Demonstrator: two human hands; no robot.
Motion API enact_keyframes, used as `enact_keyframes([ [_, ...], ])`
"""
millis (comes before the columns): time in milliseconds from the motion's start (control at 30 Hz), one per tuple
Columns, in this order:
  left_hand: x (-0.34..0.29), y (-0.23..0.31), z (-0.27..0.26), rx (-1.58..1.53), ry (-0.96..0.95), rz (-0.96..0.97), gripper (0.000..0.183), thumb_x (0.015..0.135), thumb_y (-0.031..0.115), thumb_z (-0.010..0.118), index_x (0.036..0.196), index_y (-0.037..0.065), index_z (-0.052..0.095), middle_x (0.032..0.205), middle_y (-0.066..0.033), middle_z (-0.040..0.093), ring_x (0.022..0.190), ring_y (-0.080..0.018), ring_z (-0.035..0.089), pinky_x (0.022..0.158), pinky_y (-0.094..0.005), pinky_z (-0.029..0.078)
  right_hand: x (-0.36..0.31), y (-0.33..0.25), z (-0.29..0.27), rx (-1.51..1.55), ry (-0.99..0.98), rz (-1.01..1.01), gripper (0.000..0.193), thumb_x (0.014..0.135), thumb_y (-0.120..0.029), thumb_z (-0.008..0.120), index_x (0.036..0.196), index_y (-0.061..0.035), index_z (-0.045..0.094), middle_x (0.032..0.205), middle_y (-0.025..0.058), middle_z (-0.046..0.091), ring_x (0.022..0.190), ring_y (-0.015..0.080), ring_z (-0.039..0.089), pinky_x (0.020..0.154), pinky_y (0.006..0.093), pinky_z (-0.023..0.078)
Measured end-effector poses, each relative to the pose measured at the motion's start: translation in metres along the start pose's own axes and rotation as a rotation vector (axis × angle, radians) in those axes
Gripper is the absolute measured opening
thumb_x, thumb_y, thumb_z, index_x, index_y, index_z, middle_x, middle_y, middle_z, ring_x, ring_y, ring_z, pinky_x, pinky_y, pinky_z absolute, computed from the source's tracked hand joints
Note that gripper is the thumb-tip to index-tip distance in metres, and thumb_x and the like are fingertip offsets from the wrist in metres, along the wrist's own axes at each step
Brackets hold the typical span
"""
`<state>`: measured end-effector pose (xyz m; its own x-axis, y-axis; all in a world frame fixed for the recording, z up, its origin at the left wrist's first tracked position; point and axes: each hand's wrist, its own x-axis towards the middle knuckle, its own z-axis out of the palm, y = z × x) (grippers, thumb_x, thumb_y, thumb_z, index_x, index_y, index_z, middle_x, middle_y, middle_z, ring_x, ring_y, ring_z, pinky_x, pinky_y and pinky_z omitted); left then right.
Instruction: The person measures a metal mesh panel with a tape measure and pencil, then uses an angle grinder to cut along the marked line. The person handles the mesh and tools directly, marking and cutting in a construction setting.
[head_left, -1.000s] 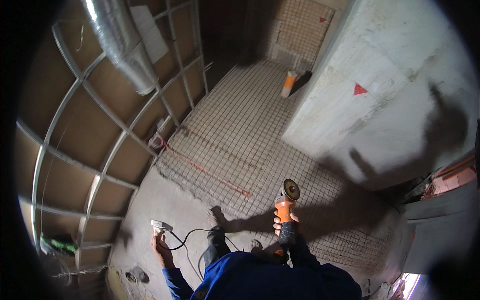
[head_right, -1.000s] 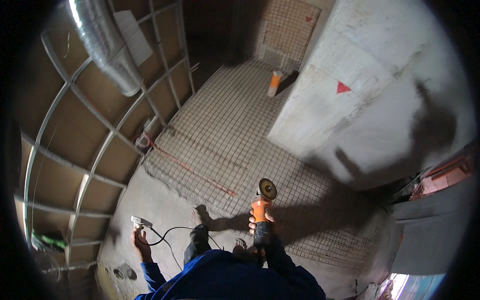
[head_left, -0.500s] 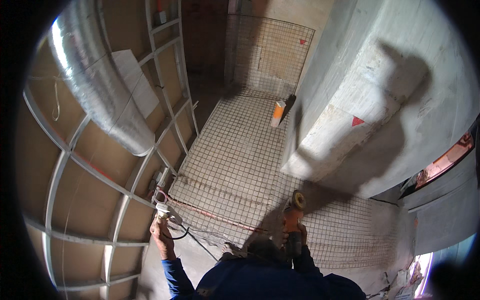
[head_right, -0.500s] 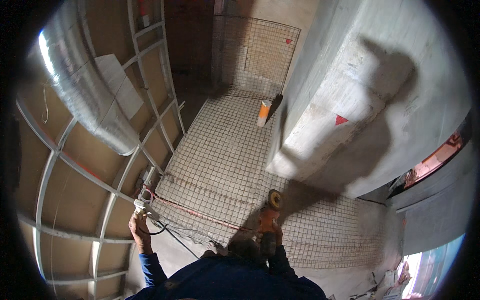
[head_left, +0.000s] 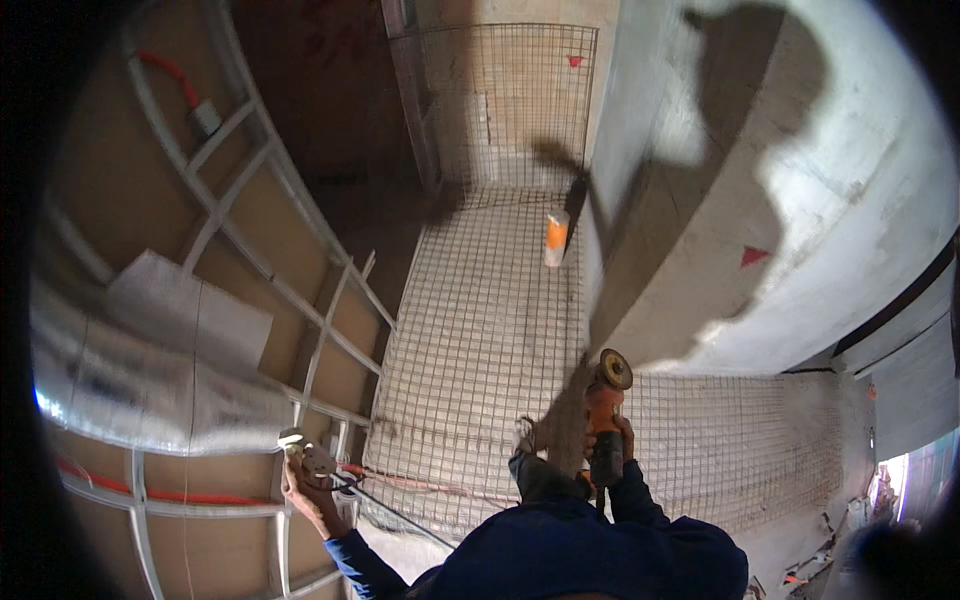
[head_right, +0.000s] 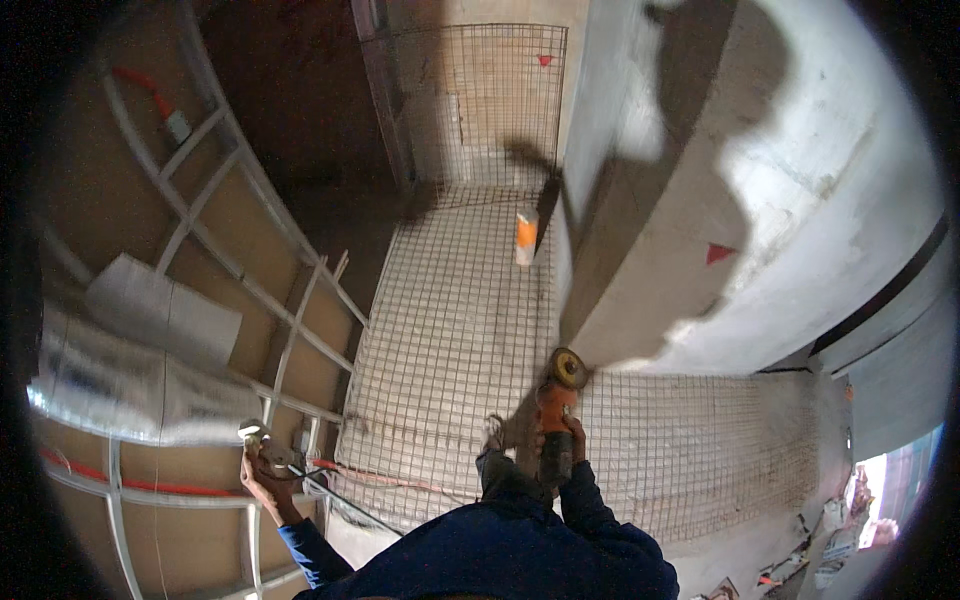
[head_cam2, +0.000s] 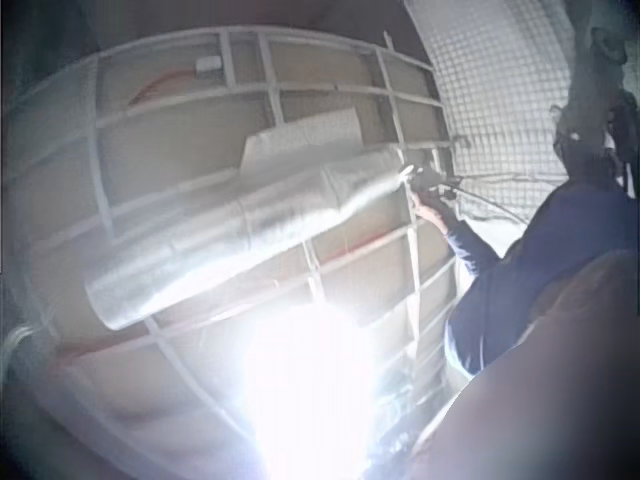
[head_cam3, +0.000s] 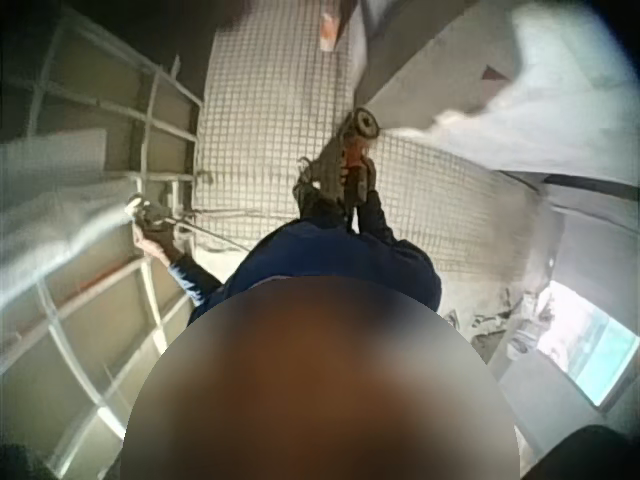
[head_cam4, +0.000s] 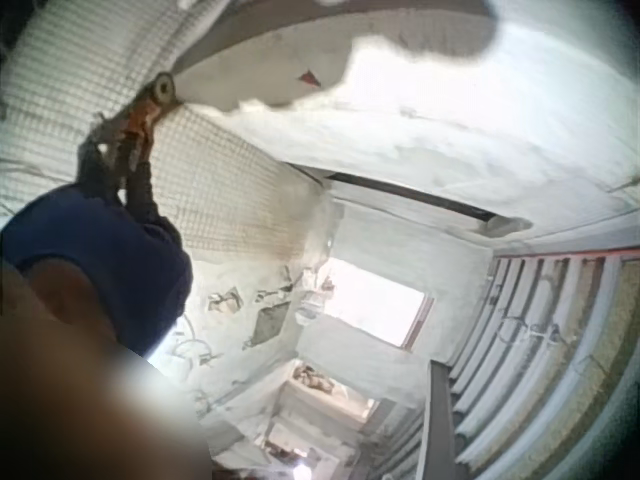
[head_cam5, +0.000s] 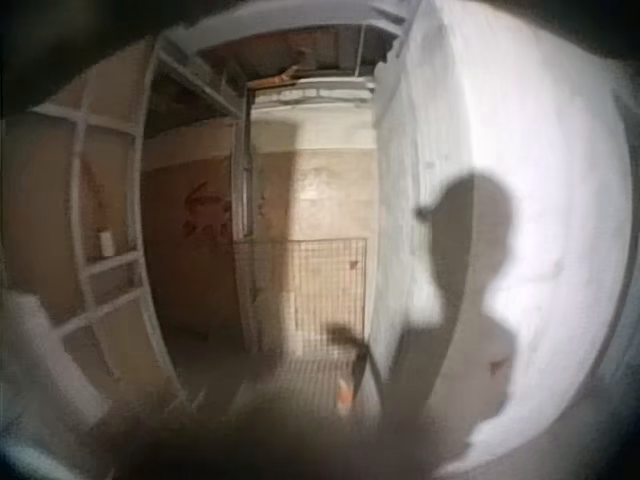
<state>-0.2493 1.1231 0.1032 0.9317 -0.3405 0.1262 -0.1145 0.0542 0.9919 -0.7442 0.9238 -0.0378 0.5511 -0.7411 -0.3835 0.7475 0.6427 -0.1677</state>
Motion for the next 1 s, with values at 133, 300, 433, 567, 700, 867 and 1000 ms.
enact_keyframes([
  [133, 0.063, -0.002, 0.072, 0.4, 0.035, 0.38, 0.041, 0.099, 0.029, 0.055, 0.118, -0.005, 0.067, 0.103, -0.0131, 0.069, 0.093, -0.0189, 0.065, 0.078, -0.0341, 0.053, 0.125, -0.062, 0.015, -0.134, 0.022, 0.04, 0.066, 0.085, -0.049, 0.066, 0.128, -0.0017, 0.051, 0.089, 0.0144, 0.065, 0.066, 0.0251, 0.067, 0.06, 0.0385, 0.06],
  [300, 0.134, 0.016, 0.129, 0.257, 0.164, 0.16, 0.045, 0.101, 0.034, 0.049, 0.12, -0.003, 0.067, 0.109, -0.0145, 0.069, 0.097, -0.0208, 0.064, 0.086, -0.0374, 0.051, 0.237, -0.105, 0.051, -0.132, 0.07, 0.089, 0.065, 0.083, -0.05, 0.068, 0.125, -0.0013, 0.054, 0.085, 0.015, 0.068, 0.065, 0.0293, 0.069, 0.059, 0.0435, 0.062],
  [433, 0.187, 0.022, 0.201, 0.324, 0.143, 0.156, 0.047, 0.098, 0.035, 0.05, 0.115, -0.005, 0.068, 0.101, -0.016, 0.069, 0.095, -0.0239, 0.064, 0.084, -0.0389, 0.05, 0.303, -0.112, 0.1, -0.096, -0.176, 0.138, 0.066, 0.088, -0.049, 0.064, 0.129, -0.0002, 0.047, 0.09, 0.0114, 0.062, 0.071, 0.0232, 0.063, 0.06, 0.0378, 0.057],
  [567, 0.24, -0.002, 0.295, 0.161, 0.081, 0.368, 0.043, 0.094, 0.033, 0.059, 0.111, -0.004, 0.07, 0.098, -0.0128, 0.069, 0.092, -0.0223, 0.064, 0.084, -0.0356, 0.051, 0.376, -0.113, 0.146, -0.071, -0.148, 0.153, 0.065, 0.088, -0.05, 0.064, 0.128, -0.0006, 0.048, 0.089, 0.01, 0.061, 0.071, 0.0219, 0.062, 0.062, 0.0372, 0.058],
  [700, 0.317, -0.023, 0.352, -0.206, 0.002, -0.061, 0.045, 0.092, 0.033, 0.067, 0.113, -0.007, 0.069, 0.108, -0.0109, 0.071, 0.096, -0.0183, 0.065, 0.087, -0.0355, 0.051, 0.449, -0.12, 0.171, -0.024, -0.165, 0.116, 0.067, 0.089, -0.05, 0.063, 0.13, -0.0004, 0.047, 0.094, 0.0112, 0.06, 0.074, 0.0225, 0.062, 0.062, 0.0378, 0.057],
  [867, 0.408, -0.058, 0.434, -0.349, -0.066, -0.085, 0.044, 0.1, 0.023, 0.056, 0.133, -0.006, 0.056, 0.135, -0.0141, 0.058, 0.124, -0.0233, 0.056, 0.107, -0.0363, 0.043, 0.516, -0.155, 0.193, 0.041, -0.166, 0.053, 0.07, 0.091, -0.047, 0.062, 0.138, -0.0019, 0.038, 0.101, 0.0114, 0.055, 0.079, 0.0224, 0.058, 0.064, 0.0387, 0.055],
  [1000, 0.476, -0.061, 0.498, 0.352, -0.16, 0.29, 0.032, 0.098, 0.013, 0.056, 0.126, -0.003, 0.062, 0.122, -0.015, 0.067, 0.112, -0.0244, 0.063, 0.104, -0.0363, 0.045, 0.551, -0.177, 0.212, 0.161, -0.301, 0.064, 0.069, 0.093, -0.043, 0.061, 0.141, -0.001, 0.032, 0.106, 0.0121, 0.051, 0.088, 0.0225, 0.056, 0.073, 0.0397, 0.055],
])
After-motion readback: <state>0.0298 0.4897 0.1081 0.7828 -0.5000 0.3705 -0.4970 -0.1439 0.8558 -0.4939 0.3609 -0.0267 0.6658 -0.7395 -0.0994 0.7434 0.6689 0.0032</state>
